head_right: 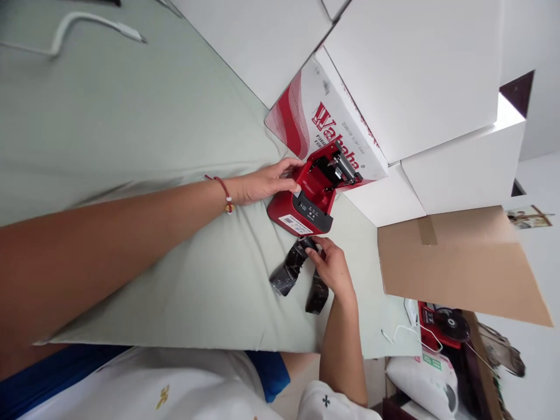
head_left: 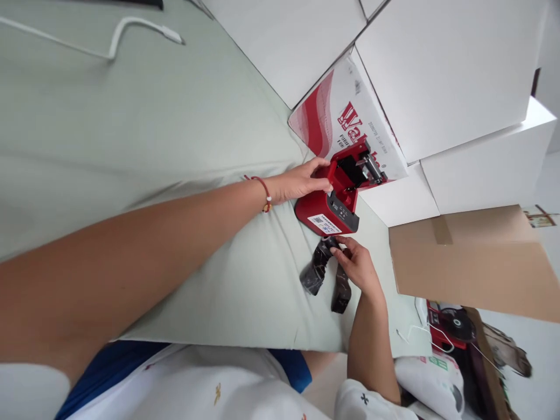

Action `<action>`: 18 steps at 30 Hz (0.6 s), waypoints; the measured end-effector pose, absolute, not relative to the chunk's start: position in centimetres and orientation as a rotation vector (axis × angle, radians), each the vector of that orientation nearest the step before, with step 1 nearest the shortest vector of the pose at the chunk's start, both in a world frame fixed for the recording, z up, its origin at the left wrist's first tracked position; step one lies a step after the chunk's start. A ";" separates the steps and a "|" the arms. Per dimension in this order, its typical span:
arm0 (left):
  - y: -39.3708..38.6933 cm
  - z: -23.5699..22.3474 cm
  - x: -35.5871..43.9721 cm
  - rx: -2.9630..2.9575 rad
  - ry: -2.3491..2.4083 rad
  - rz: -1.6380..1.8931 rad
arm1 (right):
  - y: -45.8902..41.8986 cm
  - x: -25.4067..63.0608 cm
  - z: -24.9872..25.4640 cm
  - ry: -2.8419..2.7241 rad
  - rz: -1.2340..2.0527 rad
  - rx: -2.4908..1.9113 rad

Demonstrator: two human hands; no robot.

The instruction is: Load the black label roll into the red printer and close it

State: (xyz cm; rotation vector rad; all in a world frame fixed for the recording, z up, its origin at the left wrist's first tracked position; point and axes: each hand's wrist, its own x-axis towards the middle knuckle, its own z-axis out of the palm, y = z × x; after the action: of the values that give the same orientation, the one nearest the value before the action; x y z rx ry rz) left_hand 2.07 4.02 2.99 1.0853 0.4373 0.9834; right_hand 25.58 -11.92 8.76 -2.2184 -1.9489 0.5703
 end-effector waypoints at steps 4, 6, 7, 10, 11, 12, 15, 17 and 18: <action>4.0 3.1 2.0 1.073 0.430 0.977 | -13.1 25.1 12.2 -2.017 0.581 -2.213; 4.0 3.2 1.9 1.072 0.449 0.960 | -13.6 25.1 15.3 -2.012 0.599 -2.198; 4.0 3.2 1.9 1.072 0.460 0.952 | -13.6 25.1 16.8 -1.984 0.593 -2.178; 3.9 3.3 1.8 1.074 0.470 0.953 | -12.2 24.5 19.9 -1.861 0.510 -2.070; 3.9 3.4 1.8 1.074 0.468 0.958 | -11.2 24.1 20.2 -1.836 0.482 -2.038; 3.9 3.4 1.8 1.073 0.465 0.961 | -10.1 23.6 20.1 -1.830 0.462 -2.013; 3.7 3.5 1.8 1.051 0.458 0.947 | -6.4 22.3 18.6 -1.883 0.427 -2.002; 3.8 3.4 1.9 1.034 0.450 0.946 | -4.3 21.7 17.4 -1.936 0.375 -2.037; 3.9 3.3 2.0 1.032 0.447 0.950 | -3.5 21.4 17.0 -1.968 0.351 -2.072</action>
State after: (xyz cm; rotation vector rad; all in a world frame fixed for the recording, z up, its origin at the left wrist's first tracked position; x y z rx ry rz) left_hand 2.03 3.85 3.29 1.0325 0.4467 0.9505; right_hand 21.44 -3.51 17.01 -2.0723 -1.9681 0.3511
